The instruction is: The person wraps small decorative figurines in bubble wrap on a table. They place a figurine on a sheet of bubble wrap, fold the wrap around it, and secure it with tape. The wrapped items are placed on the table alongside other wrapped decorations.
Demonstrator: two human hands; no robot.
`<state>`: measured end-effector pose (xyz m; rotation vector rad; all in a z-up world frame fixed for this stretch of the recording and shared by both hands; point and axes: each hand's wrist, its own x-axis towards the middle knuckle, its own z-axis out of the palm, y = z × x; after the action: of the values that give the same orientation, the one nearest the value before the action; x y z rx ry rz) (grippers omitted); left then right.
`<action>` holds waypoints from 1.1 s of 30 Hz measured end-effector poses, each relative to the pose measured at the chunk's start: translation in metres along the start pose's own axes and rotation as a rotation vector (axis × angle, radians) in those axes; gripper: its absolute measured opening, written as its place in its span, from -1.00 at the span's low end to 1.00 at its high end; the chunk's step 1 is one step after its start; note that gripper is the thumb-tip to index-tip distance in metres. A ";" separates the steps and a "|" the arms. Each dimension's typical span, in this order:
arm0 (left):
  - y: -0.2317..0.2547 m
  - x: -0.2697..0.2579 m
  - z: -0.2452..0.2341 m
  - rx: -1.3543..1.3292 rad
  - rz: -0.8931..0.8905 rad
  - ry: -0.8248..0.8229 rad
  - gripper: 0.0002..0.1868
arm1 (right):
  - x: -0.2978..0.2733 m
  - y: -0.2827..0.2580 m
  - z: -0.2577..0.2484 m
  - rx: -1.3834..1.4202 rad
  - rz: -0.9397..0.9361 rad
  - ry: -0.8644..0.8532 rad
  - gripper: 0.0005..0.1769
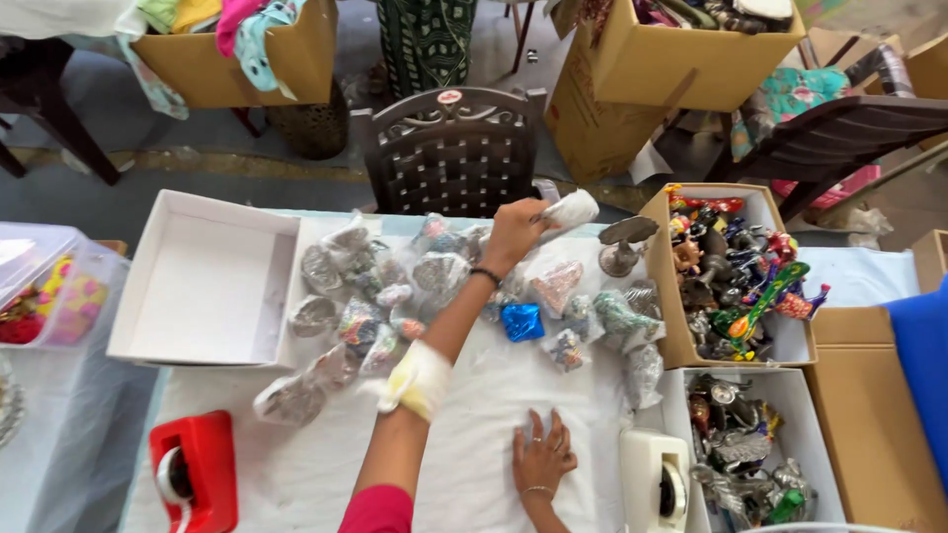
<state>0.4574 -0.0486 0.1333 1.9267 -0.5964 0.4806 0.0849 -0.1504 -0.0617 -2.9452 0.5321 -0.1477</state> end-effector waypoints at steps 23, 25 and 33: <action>-0.164 -0.007 0.207 0.492 -0.442 -0.259 -0.88 | 0.005 0.008 0.025 0.057 -0.060 0.159 -0.42; -0.172 -0.016 0.218 0.518 -0.407 -0.244 -0.86 | 0.006 0.004 0.019 0.067 -0.063 0.178 -0.42; -0.157 -0.041 0.201 0.436 -0.231 -0.309 -0.84 | 0.007 0.000 0.007 0.084 -0.006 0.090 -0.42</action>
<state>0.5323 -0.1683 -0.0834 2.4783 -0.4795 0.1712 0.0918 -0.1523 -0.0677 -2.8695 0.5151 -0.2976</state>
